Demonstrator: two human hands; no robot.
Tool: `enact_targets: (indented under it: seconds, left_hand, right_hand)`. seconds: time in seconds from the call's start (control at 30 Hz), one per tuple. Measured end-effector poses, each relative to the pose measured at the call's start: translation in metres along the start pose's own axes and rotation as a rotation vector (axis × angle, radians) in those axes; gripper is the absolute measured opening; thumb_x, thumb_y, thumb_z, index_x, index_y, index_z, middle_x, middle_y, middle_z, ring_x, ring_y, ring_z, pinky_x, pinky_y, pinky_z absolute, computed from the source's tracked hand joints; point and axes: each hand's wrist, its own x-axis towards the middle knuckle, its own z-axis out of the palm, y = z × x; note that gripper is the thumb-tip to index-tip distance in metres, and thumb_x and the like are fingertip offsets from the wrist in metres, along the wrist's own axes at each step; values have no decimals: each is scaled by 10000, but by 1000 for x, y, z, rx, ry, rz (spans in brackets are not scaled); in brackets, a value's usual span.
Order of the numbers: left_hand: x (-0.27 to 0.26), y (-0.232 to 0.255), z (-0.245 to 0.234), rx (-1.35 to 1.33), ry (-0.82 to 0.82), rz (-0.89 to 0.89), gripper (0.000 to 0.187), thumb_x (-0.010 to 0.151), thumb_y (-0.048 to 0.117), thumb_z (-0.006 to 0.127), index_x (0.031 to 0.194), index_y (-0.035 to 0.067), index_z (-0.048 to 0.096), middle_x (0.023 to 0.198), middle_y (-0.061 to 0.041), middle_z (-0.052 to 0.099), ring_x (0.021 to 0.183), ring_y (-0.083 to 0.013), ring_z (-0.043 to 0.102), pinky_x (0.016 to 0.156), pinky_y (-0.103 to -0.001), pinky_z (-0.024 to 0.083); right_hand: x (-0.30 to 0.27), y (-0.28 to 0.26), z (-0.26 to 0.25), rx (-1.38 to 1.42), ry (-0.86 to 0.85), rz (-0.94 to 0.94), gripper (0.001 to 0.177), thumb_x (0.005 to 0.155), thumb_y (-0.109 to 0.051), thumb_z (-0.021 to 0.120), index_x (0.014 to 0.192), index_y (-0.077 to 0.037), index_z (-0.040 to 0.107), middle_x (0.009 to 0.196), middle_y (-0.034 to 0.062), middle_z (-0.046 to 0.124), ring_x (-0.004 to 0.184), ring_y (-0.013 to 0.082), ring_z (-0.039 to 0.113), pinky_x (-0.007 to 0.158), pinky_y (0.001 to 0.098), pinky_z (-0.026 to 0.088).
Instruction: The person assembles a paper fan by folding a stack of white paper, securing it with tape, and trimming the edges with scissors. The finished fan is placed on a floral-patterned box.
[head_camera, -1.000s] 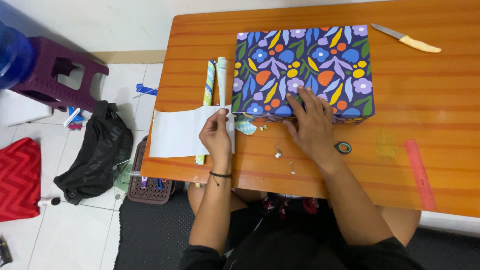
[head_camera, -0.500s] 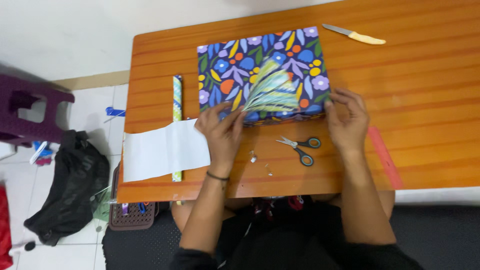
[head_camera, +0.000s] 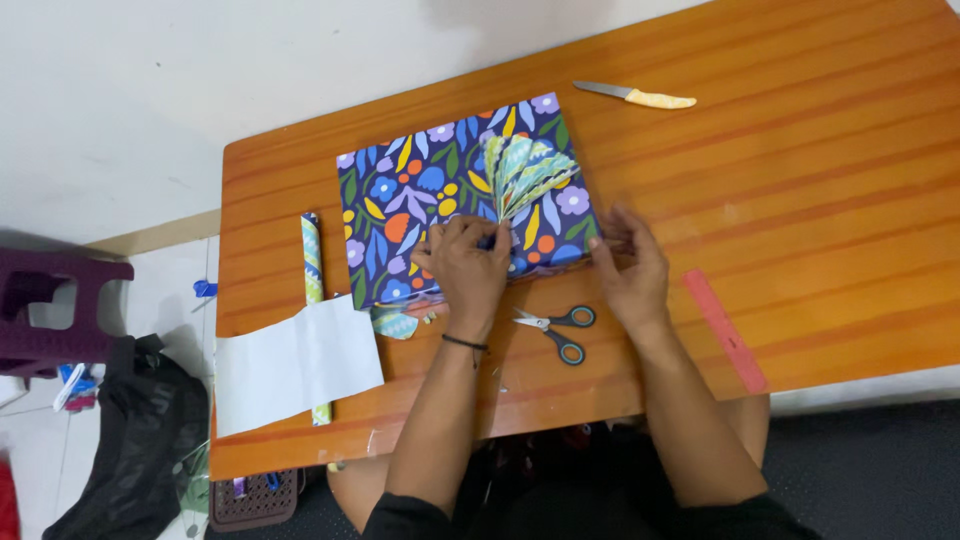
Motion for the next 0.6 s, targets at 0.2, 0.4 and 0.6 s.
enact_targets:
  seconds: [0.2, 0.4, 0.6]
  left_hand:
    - [4, 4, -12, 36, -99, -36, 177, 802, 313, 856, 801, 145, 798, 931, 26, 719, 901, -209, 579, 879, -434, 272]
    - [-17, -6, -65, -45, -52, 59, 341, 842, 264, 841, 1102, 60, 752, 1110, -49, 733, 991, -233, 635, 924, -416, 366]
    - [-25, -25, -93, -187, -234, -127, 262, 898, 211, 821, 1116, 83, 751, 934, -53, 722, 827, -236, 663, 840, -374, 427]
  right_hand:
    - [-3, -14, -2, -247, -30, -109, 330, 971, -48, 709, 1287, 10, 639, 1225, 173, 673, 1074, 275, 689, 899, 346, 570]
    - [-3, -34, -2, -454, -22, -277, 331, 984, -84, 726, 1297, -9, 650, 1321, 160, 629, 1214, 362, 581, 1049, 432, 471]
    - [5, -65, 14, -526, -228, -513, 340, 918, -96, 746, 1251, -85, 676, 1376, 136, 606, 1241, 344, 537, 1054, 472, 373]
